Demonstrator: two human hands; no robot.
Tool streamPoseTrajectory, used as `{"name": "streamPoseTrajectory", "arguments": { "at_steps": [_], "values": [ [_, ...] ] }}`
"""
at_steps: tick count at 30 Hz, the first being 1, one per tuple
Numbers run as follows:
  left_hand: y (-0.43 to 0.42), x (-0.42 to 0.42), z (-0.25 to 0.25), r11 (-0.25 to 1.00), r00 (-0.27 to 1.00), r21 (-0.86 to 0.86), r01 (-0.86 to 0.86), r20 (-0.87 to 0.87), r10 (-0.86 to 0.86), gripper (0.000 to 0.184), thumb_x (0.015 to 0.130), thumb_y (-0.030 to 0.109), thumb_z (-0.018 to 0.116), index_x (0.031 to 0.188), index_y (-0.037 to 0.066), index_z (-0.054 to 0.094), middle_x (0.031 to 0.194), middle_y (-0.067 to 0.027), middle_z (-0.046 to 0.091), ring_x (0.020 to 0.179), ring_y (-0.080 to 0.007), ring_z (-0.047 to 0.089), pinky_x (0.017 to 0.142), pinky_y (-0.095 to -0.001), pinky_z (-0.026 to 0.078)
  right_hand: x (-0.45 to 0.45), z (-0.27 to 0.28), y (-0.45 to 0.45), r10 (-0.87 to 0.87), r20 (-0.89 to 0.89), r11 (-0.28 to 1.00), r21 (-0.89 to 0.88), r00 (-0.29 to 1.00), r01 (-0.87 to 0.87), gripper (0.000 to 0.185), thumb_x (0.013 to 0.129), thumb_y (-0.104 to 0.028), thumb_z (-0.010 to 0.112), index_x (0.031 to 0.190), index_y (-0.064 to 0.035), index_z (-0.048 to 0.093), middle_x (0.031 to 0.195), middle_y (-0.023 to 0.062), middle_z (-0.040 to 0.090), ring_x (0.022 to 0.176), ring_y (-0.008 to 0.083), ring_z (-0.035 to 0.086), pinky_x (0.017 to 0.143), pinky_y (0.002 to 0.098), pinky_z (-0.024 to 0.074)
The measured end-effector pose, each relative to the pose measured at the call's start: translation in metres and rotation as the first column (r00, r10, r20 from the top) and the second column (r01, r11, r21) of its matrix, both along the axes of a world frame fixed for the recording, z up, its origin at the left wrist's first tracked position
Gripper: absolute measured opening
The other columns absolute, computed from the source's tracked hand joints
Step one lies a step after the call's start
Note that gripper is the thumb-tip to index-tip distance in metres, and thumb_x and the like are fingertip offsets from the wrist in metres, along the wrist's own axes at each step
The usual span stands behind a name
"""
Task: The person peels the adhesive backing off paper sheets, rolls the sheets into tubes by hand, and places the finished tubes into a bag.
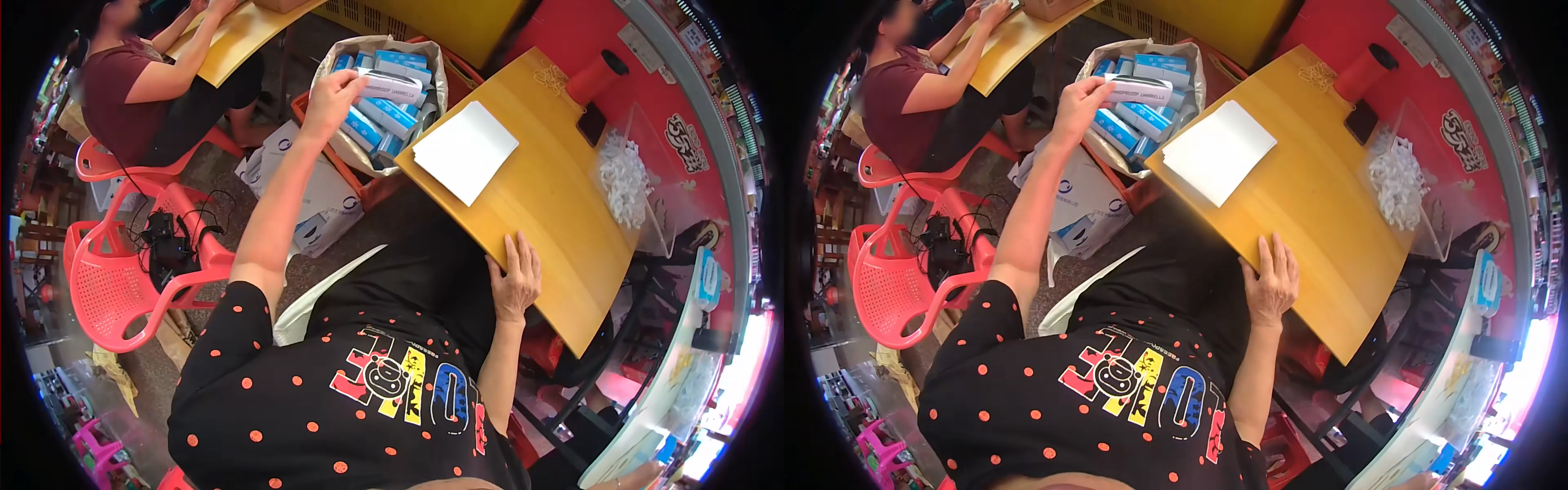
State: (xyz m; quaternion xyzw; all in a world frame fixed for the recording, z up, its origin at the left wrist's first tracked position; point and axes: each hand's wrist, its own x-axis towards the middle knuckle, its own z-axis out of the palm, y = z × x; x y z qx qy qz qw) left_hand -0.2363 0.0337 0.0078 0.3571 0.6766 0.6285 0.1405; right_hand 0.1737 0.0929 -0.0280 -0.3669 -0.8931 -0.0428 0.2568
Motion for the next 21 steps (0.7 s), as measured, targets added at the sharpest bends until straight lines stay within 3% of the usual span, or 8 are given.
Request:
{"name": "streamPoseTrajectory", "arguments": {
  "at_steps": [3,4,6,10,12,16,18,21],
  "values": [
    [0.029,-0.002,0.001,0.995,0.96,-0.093,-0.048,-0.28,0.02,0.025,0.085,0.023,0.06,0.089,-0.001,0.064,0.073,-0.0118,0.064,0.064,-0.0195,0.06,0.062,-0.0293,0.046,-0.003,0.002,0.001,-0.01,0.015,1.0,-0.023,1.0,0.011,0.055,0.061,-0.022,0.08,0.113,-0.0148,0.062,0.122,0.0043,0.057,0.107,0.0255,0.055,0.09,0.035,0.0453],
    [0.037,0.001,0.005,0.989,0.951,-0.142,-0.04,-0.31,-0.006,0.025,0.085,0.021,0.061,0.092,-0.003,0.063,0.071,-0.0063,0.063,0.064,-0.0096,0.057,0.06,-0.0252,0.044,-0.003,0.002,0.001,-0.012,0.008,0.999,-0.035,1.0,0.013,0.055,0.061,-0.022,0.08,0.113,-0.0149,0.062,0.122,0.0043,0.057,0.107,0.0255,0.055,0.089,0.035,0.0454],
    [0.059,0.002,-0.003,0.986,0.877,-0.16,-0.034,-0.477,-0.047,0.022,0.084,0.019,0.061,0.09,-0.002,0.062,0.068,-0.0105,0.06,0.06,-0.0132,0.053,0.058,-0.0271,0.042,-0.004,0.005,0.001,-0.018,-0.002,0.997,-0.072,1.0,0.018,0.054,0.062,-0.02,0.079,0.113,-0.0136,0.061,0.124,0.0045,0.057,0.108,0.0269,0.054,0.09,0.0354,0.0451],
    [0.097,-0.014,-0.023,0.887,0.864,-0.427,0.177,-0.363,-0.348,0.023,0.081,0.018,0.057,0.077,-0.004,0.059,0.06,-0.0113,0.054,0.056,-0.0145,0.051,0.055,-0.0315,0.041,-0.002,0.004,0.003,-0.039,0.018,0.996,-0.074,0.999,0.04,0.055,0.062,-0.024,0.079,0.113,-0.0155,0.062,0.124,0.0038,0.057,0.106,0.0252,0.055,0.088,0.0351,0.0455],
    [0.119,-0.025,-0.03,0.902,0.864,-0.427,0.061,-0.431,-0.262,0.021,0.077,0.016,0.052,0.08,-0.002,0.063,0.078,-0.0243,0.061,0.078,-0.0387,0.062,0.069,-0.0434,0.048,-0.002,0.003,0.004,-0.035,0.03,0.996,-0.082,0.999,0.037,0.055,0.062,-0.025,0.079,0.114,-0.016,0.061,0.124,0.0035,0.056,0.106,0.0251,0.055,0.088,0.0348,0.0454],
    [0.16,-0.039,-0.04,0.888,0.77,-0.42,-0.186,-0.624,-0.134,0.023,0.079,0.017,0.052,0.086,0.0,0.065,0.09,-0.0231,0.064,0.09,-0.0369,0.062,0.081,-0.0455,0.048,-0.001,0.003,0.007,-0.023,0.03,0.994,-0.103,0.999,0.026,0.056,0.062,-0.027,0.078,0.114,-0.0162,0.061,0.124,0.0043,0.056,0.105,0.026,0.055,0.088,0.0351,0.045],
    [0.176,-0.041,-0.034,0.872,0.746,-0.461,-0.163,-0.636,-0.196,0.024,0.08,0.018,0.053,0.092,0.003,0.067,0.093,-0.0221,0.064,0.092,-0.0375,0.061,0.083,-0.0452,0.048,-0.001,0.002,0.009,-0.031,0.022,0.993,-0.115,0.999,0.033,0.055,0.063,-0.028,0.078,0.114,-0.0162,0.061,0.125,0.0046,0.056,0.105,0.0261,0.055,0.088,0.0354,0.0449],
    [0.192,-0.04,-0.029,0.823,0.657,-0.544,-0.164,-0.683,-0.32,0.032,0.081,0.02,0.054,0.112,0.013,0.064,0.114,-0.0163,0.057,0.104,-0.0348,0.055,0.088,-0.0422,0.046,0.001,0.011,0.006,-0.034,0.004,0.987,-0.159,0.999,0.034,0.056,0.06,-0.022,0.079,0.113,-0.0137,0.062,0.124,0.0057,0.056,0.106,0.028,0.054,0.09,0.0366,0.0446]
  ]
}}
